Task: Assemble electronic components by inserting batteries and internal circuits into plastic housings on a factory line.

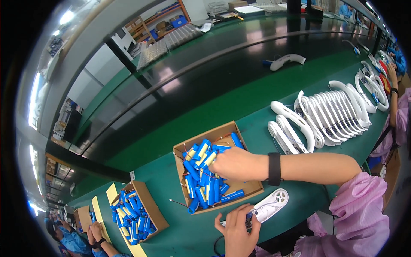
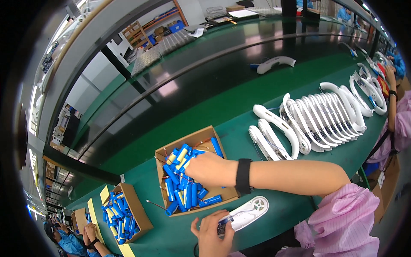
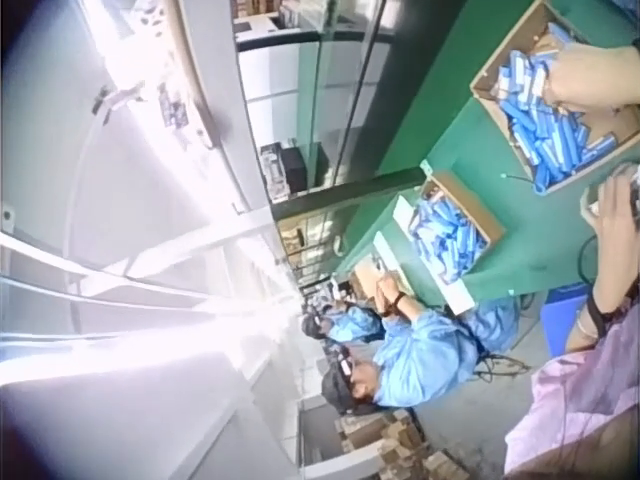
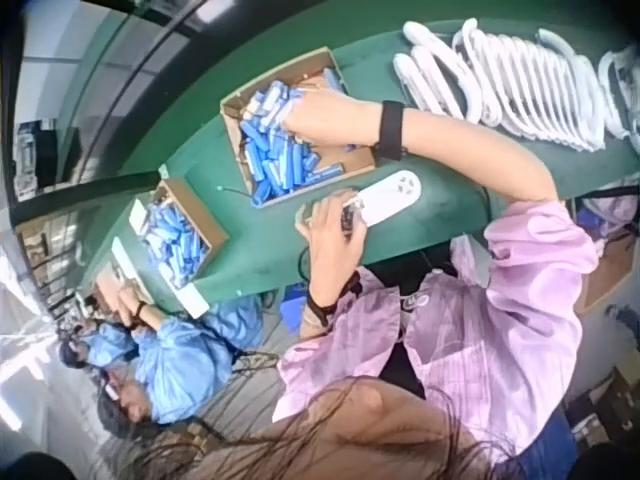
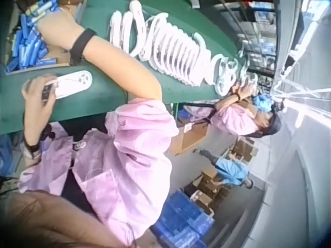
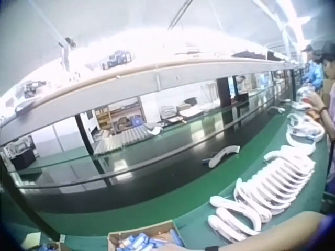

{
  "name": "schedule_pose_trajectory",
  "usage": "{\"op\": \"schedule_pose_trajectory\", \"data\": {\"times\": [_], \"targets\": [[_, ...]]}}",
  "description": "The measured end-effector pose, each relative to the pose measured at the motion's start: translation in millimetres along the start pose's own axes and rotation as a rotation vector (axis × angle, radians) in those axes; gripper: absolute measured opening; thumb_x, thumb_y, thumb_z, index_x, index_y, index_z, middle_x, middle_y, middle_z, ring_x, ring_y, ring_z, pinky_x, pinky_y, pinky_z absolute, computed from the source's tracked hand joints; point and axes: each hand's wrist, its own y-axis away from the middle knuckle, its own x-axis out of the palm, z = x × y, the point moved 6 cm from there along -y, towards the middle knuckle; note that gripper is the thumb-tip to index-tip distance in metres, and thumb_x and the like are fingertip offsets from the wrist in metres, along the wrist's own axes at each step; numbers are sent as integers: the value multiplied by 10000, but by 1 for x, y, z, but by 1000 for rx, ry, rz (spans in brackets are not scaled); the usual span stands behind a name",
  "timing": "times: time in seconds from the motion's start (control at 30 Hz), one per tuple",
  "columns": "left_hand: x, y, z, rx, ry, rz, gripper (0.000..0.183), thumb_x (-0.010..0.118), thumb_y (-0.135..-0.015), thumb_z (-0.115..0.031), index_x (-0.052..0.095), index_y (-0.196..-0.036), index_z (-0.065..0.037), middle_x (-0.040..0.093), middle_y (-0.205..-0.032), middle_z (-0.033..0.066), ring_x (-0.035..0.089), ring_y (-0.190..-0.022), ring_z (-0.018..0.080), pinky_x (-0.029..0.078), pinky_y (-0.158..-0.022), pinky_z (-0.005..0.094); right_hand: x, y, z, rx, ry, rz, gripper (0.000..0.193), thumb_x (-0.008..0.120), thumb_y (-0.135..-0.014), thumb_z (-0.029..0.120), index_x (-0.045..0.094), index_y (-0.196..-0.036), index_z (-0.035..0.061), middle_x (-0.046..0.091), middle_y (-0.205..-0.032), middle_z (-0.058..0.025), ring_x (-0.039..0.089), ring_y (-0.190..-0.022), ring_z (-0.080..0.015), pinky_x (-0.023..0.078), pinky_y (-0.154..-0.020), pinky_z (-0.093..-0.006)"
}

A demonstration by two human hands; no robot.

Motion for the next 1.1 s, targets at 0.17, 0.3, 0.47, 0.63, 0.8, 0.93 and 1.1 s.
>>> {"op": "schedule_pose_trajectory", "data": {"times": [0.17, 0.3, 0.47, 0.63, 0.8, 0.93, 1.1], "targets": [[6, 1, 13, 52, 26, 2, 328, 663, -895, -160, 652, -1216, -90, 676, -1151, 110, 605, -1131, 274, 259, -1130, 511, -4, 11, 8, -56, -36, 30, 103, 673, -812, 75, 685, -892, 12, 690, -725, -165, 711, -710, -335, 563, -618, -458], [-5, 3, 5, 90, 33, -21, 305, 670, -891, -141, 653, -1195, -119, 666, -1191, 82, 581, -1186, 302, 226, -1151, 542, -25, 29, 30, -145, -80, -159, 215, 671, -810, 50, 607, -1008, -1, 706, -865, -161, 719, -779, -337, 577, -658, -441], [-5, 5, 8, 41, 62, -29, 301, 674, -896, -134, 653, -1196, -124, 666, -1231, 71, 570, -1232, 288, 215, -1159, 537, -36, 53, 45, -210, -51, -595, 244, 721, -922, 190, 622, -1051, 9, 705, -969, -101, 718, -780, -249, 591, -655, -344], [-4, 6, 5, 42, 25, -26, 305, 676, -900, -128, 656, -1204, -121, 665, -1248, 68, 566, -1242, 290, 225, -1155, 542, -43, 52, 45, -130, -71, -771, 319, 837, -853, 207, 711, -1076, 17, 750, -966, -108, 761, -837, -235, 617, -658, -310], [-24, 12, 11, 13, 241, -214, 260, 674, -901, -96, 676, -1160, -70, 678, -1220, 107, 580, -1212, 324, 304, -1136, 471, -60, 67, 24, 210, -795, -877, 161, 807, -887, 84, 724, -1006, 13, 762, -984, -107, 762, -880, -175, 604, -722, -286], [-46, 13, 8, 0, 486, -317, 189, 639, -952, -28, 670, -1138, -12, 683, -1191, 145, 635, -1129, 280, 443, -1030, 390, -61, 85, 36, 161, -1552, -774, 299, 691, -966, 2, 553, -1231, -4, 709, -1003, -40, 685, -969, -113, 555, -849, -280], [-40, 14, 1, -67, 940, -261, 156, 660, -951, 19, 669, -1107, 24, 674, -1113, 114, 632, -1051, 182, 482, -950, 323, -42, 133, 66, 178, -1836, -477, 432, 654, -986, -20, 442, -1362, 0, 686, -1068, -72, 658, -966, -123, 528, -873, -285]]}}
